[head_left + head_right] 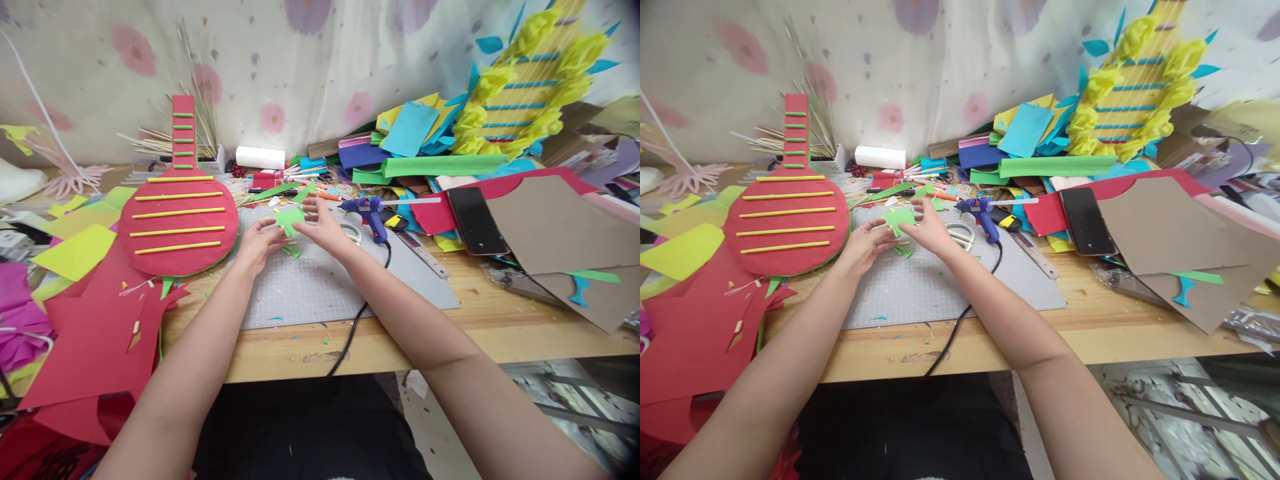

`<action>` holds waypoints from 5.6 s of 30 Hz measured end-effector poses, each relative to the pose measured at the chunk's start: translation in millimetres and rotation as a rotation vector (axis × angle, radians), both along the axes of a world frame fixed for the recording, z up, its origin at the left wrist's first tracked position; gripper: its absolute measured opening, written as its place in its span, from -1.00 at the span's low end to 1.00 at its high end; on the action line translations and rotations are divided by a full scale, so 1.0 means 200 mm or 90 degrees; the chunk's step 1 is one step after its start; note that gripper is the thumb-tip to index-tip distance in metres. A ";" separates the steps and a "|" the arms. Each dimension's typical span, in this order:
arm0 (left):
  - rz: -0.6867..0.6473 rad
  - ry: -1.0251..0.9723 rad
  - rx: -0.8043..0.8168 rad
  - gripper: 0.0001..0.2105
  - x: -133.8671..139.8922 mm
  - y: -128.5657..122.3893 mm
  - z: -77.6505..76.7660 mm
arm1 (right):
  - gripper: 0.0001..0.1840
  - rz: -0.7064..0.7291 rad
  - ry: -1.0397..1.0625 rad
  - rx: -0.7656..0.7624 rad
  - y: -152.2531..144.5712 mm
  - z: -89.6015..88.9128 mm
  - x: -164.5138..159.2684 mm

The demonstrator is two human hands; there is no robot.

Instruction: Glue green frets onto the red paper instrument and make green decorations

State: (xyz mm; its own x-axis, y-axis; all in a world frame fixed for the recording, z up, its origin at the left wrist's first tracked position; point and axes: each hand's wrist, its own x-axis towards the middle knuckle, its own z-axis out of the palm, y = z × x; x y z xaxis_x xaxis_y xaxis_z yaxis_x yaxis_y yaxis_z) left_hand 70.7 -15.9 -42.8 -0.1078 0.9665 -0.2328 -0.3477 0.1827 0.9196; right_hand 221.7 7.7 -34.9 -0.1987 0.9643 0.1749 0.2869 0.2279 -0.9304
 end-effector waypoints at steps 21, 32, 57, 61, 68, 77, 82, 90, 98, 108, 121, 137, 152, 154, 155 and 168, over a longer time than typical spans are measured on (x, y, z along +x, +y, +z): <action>0.076 0.153 0.134 -0.55 0.02 0.04 -0.07 | -0.54 0.019 0.233 -0.112 0.01 -0.08 -0.06; 0.061 0.115 0.093 -0.52 0.02 0.03 -0.05 | -0.44 0.047 0.234 -0.138 0.02 -0.09 -0.06; 0.094 0.066 0.051 -0.56 0.05 0.01 -0.04 | -0.63 0.019 0.154 -0.109 0.05 -0.13 -0.04; 0.039 0.023 0.033 -0.56 0.05 -0.01 -0.02 | -0.64 0.026 0.207 -0.117 0.05 -0.12 -0.04; 0.022 0.048 0.023 -0.63 0.04 -0.01 -0.02 | -0.57 0.015 0.227 -0.123 0.04 -0.10 -0.03; 0.075 0.079 0.025 -0.53 0.04 0.00 -0.04 | -0.51 0.046 0.234 -0.144 0.03 -0.09 -0.03; 0.079 0.092 0.010 -0.48 0.04 -0.01 -0.02 | -0.50 0.049 0.223 -0.145 0.03 -0.09 -0.04; 0.046 0.072 0.031 -0.53 0.03 0.01 -0.04 | -0.50 0.060 0.225 -0.152 0.03 -0.10 -0.04; -0.068 0.078 0.034 -0.74 0.01 0.01 -0.05 | -0.60 0.073 0.227 -0.154 0.04 -0.12 -0.04; -0.057 0.011 0.043 -0.77 0.00 0.01 -0.03 | -0.56 0.156 0.236 -0.134 0.01 -0.11 -0.05; -0.085 0.021 0.065 -0.72 0.01 0.01 -0.05 | -0.51 0.057 0.087 -0.020 0.00 -0.15 -0.08; -0.015 0.041 0.054 -0.74 0.02 0.02 -0.06 | -0.47 0.081 0.095 -0.045 0.01 -0.16 -0.04; -0.019 0.101 0.058 -0.83 0.03 0.02 -0.08 | -0.55 -0.007 0.128 -0.041 0.00 -0.15 -0.06; -0.013 0.124 0.075 -0.84 0.04 0.02 -0.08 | -0.55 0.002 0.152 -0.067 0.00 -0.14 -0.07; -0.006 0.138 0.086 -0.84 0.04 0.02 -0.08 | -0.55 0.004 0.169 -0.081 0.00 -0.14 -0.07; 0.006 0.102 0.058 -0.67 0.01 0.00 -0.03 | -0.57 0.011 0.236 -0.114 0.03 -0.15 -0.05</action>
